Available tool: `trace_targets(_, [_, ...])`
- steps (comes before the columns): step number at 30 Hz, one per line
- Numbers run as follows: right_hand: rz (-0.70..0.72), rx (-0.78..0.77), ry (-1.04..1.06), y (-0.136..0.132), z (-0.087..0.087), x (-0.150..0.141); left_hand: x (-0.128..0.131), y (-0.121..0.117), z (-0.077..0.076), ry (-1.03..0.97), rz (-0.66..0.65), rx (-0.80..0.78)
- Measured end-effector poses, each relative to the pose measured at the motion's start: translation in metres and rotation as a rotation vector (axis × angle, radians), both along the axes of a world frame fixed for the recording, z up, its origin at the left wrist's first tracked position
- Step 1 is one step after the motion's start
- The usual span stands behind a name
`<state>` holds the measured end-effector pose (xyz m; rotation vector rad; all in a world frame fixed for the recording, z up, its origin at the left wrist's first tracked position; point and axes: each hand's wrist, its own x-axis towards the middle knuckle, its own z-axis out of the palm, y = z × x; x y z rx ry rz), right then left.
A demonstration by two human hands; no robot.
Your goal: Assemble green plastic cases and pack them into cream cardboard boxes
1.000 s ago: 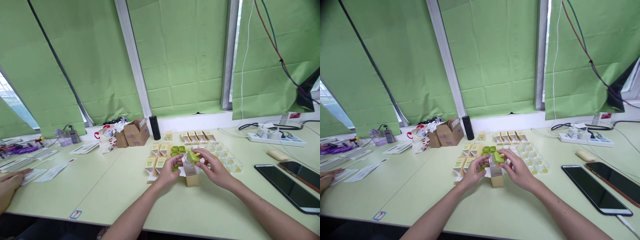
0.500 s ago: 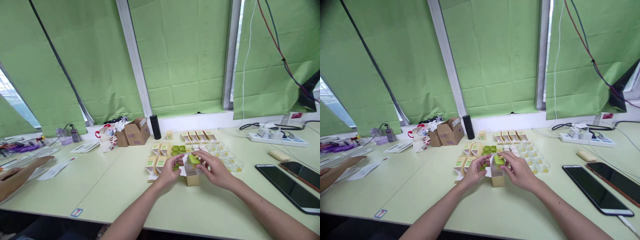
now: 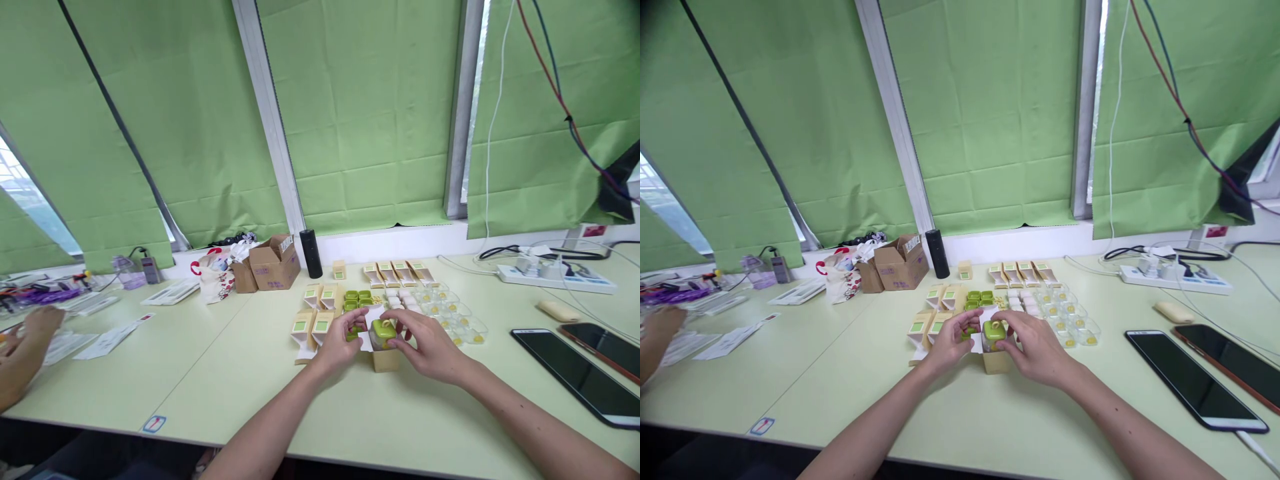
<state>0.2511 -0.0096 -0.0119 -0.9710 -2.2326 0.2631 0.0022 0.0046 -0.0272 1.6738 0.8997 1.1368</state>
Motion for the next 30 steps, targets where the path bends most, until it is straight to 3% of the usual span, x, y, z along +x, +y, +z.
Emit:
trace_targets(12, [0.091, 0.032, -0.015, -0.008, 0.005, -0.006, 0.002, 0.001, 0.0, -0.045, 0.006, -0.016])
trace_targets(22, [0.107, 0.03, 0.131, 0.003, -0.01, -0.016, 0.002, 0.001, 0.0, -0.067, 0.01, -0.03])
trace_targets(30, [0.074, -0.121, 0.259, 0.007, -0.014, -0.02, 0.003, 0.001, 0.001, -0.059, 0.009, -0.034])
